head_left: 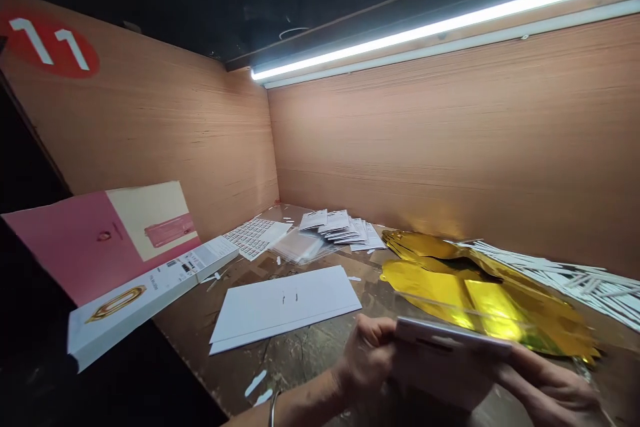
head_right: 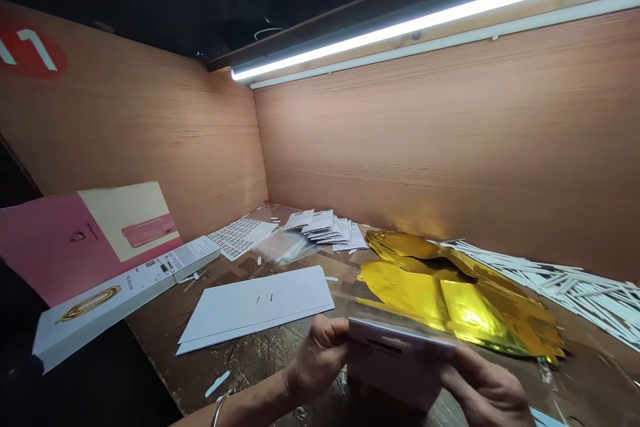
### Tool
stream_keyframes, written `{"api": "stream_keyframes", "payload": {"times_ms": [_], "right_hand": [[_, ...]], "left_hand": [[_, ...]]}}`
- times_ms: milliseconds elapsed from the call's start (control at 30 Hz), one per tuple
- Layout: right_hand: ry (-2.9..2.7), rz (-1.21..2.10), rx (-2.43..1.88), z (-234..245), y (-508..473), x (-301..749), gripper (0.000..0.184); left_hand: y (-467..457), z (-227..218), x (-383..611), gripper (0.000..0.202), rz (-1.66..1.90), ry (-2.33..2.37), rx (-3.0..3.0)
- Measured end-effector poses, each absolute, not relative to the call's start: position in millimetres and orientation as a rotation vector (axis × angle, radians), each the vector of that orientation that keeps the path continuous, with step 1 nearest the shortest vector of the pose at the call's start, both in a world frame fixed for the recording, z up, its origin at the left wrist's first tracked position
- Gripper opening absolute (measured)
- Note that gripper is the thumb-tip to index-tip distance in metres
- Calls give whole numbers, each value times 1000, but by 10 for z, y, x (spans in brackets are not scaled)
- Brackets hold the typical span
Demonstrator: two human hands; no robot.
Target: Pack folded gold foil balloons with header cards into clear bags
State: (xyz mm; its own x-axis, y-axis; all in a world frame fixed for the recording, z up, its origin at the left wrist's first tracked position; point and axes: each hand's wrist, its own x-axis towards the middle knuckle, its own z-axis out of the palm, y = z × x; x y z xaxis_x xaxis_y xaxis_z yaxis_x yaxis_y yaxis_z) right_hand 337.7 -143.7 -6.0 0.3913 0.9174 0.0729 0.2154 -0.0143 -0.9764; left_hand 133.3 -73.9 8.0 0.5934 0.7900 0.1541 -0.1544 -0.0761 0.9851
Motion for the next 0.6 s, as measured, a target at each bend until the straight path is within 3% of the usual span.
{"api": "stream_keyframes", "payload": {"times_ms": [200, 400, 600], "right_hand": [[-1152, 911, -1281, 53, -1367, 3314, 29], [-1056, 1177, -1147, -260, -1378, 3217, 28], [-1083, 1207, -1145, -314, -1368, 3222, 25]], "left_hand": [[-690, -3, 1369, 19, 830, 528, 1425], [-691, -262, 1324, 16, 791, 592, 1471], [-652, -50, 1365, 24, 833, 467, 1360]]}}
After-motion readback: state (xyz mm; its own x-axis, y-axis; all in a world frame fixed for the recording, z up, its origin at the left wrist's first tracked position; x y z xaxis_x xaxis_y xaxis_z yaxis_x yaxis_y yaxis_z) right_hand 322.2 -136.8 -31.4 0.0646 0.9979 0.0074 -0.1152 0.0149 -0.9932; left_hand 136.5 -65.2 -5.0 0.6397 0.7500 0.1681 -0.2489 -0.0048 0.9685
